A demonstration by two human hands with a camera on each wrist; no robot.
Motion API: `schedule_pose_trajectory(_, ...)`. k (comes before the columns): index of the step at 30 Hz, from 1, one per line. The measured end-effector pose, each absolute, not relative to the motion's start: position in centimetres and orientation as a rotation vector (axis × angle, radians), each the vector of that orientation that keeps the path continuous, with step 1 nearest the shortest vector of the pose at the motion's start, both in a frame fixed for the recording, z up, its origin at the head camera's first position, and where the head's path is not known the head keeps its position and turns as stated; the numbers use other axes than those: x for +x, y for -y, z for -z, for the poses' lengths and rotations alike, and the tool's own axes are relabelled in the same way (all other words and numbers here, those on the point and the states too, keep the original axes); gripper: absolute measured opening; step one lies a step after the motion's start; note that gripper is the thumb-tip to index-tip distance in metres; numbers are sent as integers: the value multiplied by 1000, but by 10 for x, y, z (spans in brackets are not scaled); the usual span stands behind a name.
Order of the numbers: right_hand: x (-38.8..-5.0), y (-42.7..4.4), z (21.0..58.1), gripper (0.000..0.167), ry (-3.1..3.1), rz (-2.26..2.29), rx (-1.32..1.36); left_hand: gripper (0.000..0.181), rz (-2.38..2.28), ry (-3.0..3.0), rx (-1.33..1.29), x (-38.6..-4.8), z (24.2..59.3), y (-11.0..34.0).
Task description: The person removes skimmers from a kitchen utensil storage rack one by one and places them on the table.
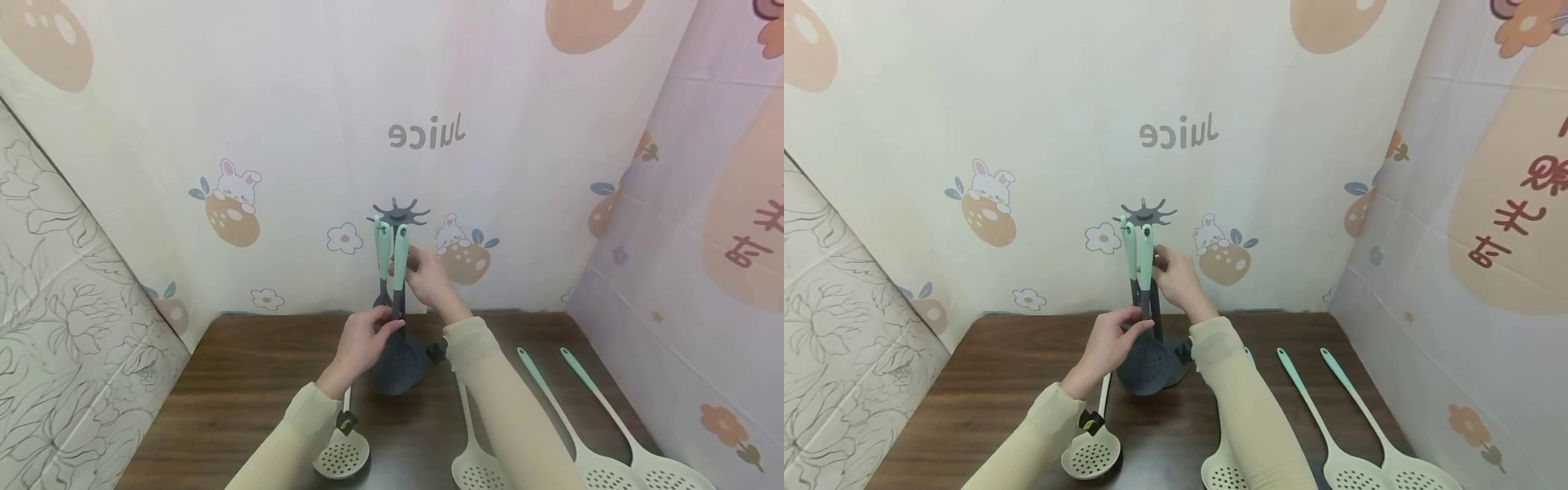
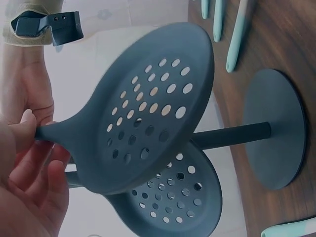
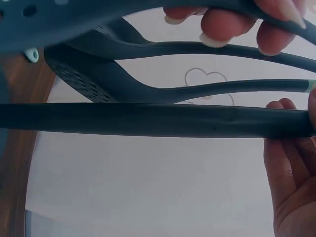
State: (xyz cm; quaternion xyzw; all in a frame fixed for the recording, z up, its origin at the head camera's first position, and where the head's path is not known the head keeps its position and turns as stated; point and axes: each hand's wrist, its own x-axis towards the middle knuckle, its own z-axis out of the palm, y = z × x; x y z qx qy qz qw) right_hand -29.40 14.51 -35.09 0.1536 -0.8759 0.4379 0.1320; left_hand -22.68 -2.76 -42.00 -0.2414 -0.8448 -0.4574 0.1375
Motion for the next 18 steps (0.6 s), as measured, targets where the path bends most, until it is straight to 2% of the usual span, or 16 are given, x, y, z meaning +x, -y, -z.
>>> schedule_pose_trajectory(18,-295,-145,351,19,2534,-1312,440,23,1381,2379,-744,-224,419,30)
